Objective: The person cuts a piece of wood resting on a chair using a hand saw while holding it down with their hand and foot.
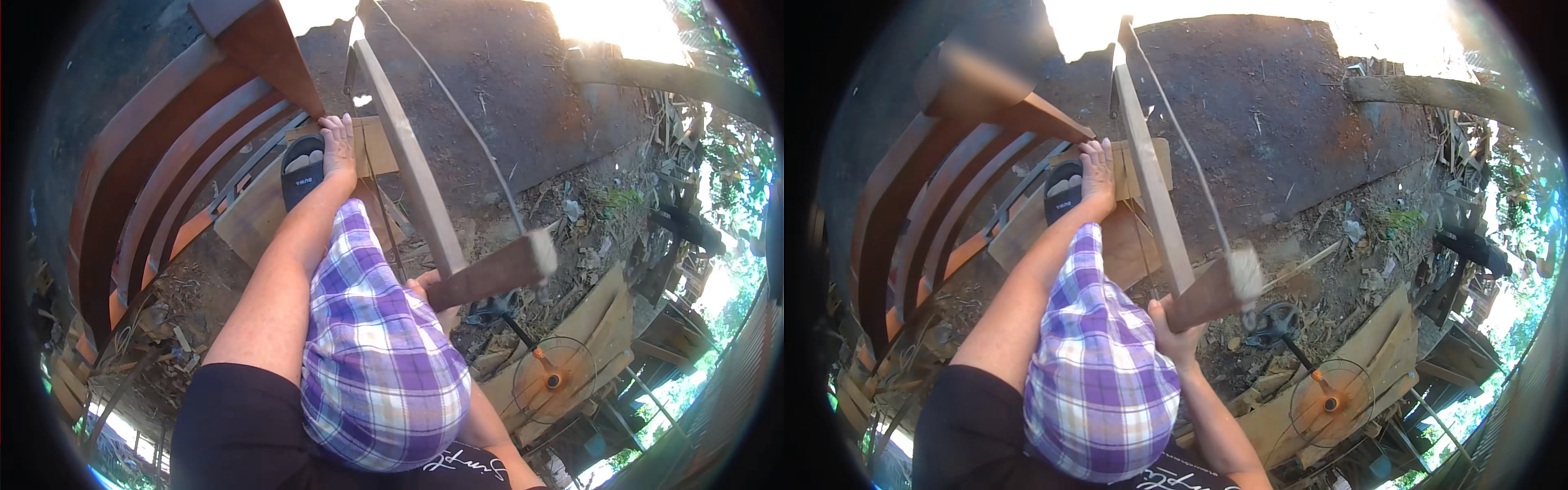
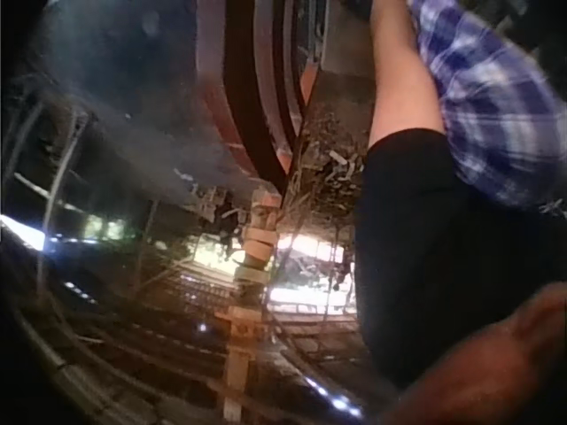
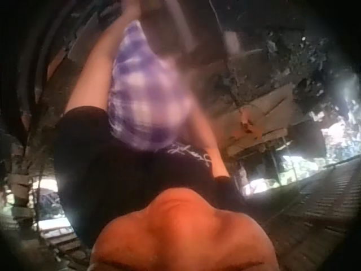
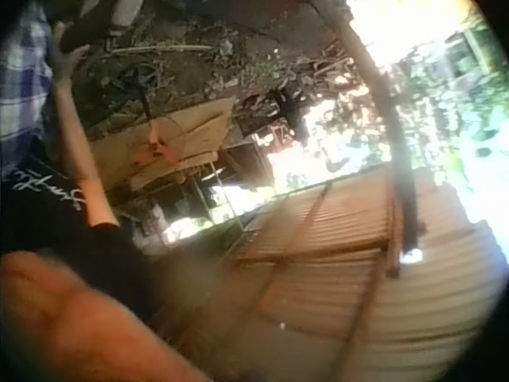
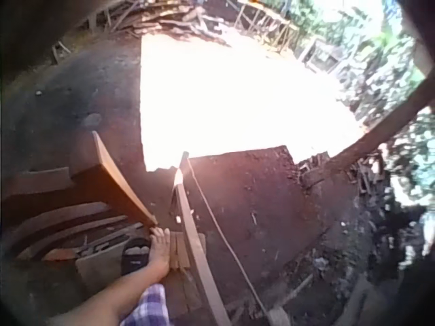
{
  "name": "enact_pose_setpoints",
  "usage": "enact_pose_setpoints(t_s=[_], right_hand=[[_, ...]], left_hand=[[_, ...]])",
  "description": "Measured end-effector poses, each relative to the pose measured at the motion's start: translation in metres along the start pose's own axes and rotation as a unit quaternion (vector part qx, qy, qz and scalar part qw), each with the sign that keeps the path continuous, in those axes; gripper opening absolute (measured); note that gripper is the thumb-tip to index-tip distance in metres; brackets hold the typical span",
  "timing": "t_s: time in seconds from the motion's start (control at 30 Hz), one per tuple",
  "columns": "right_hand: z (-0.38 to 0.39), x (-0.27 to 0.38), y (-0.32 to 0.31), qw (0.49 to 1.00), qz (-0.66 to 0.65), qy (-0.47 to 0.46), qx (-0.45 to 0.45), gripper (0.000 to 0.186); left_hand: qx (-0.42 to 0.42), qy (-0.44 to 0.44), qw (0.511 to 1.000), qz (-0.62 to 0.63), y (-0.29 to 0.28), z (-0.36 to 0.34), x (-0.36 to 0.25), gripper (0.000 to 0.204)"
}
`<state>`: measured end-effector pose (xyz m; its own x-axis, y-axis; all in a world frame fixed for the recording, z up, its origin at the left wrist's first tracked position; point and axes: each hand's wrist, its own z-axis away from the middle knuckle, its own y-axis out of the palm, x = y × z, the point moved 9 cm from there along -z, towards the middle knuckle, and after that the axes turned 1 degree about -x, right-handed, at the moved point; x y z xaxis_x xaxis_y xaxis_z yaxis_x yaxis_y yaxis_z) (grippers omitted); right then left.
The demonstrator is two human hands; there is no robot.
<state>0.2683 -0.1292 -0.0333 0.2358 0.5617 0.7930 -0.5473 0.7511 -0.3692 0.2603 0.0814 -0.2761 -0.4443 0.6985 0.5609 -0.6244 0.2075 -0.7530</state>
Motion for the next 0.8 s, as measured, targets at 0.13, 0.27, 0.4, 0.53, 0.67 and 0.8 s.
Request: enact_pose_setpoints(t_s=[0.13,0.27,0.4,0.53,0.67,0.8], right_hand=[[-0.025,-0.035,0.024,0.997,-0.025,-0.068,0.022,0.015],[-0.035,-0.026,0.025,0.968,0.005,-0.252,-0.007,0.017],[-0.033,-0.04,0.017,0.997,-0.043,-0.049,0.032,0.016],[0.01,-0.025,-0.003,0.999,-0.037,0.03,0.005,0.016],[0.035,-0.004,-0.008,0.998,-0.048,0.022,0.019,0.017],[-0.049,-0.019,0.027,0.997,-0.081,0.0,0.014,0.017]], left_hand=[[0.0,0.02,1.0,-0.01,-0.003,0.001,-0.003,0.058],[0.005,-0.026,1.0,0.005,-0.003,-0.005,0.003,0.063],[0.022,-0.021,0.999,0.026,0.001,-0.004,-0.001,0.066],[0.015,-0.013,1.0,0.02,0.003,0.001,-0.003,0.074],[0.003,-0.009,1.0,0.021,0.003,-0.001,-0.005,0.059],[0.007,0.023,1.0,0.011,0.001,0.001,-0.004,0.058]])
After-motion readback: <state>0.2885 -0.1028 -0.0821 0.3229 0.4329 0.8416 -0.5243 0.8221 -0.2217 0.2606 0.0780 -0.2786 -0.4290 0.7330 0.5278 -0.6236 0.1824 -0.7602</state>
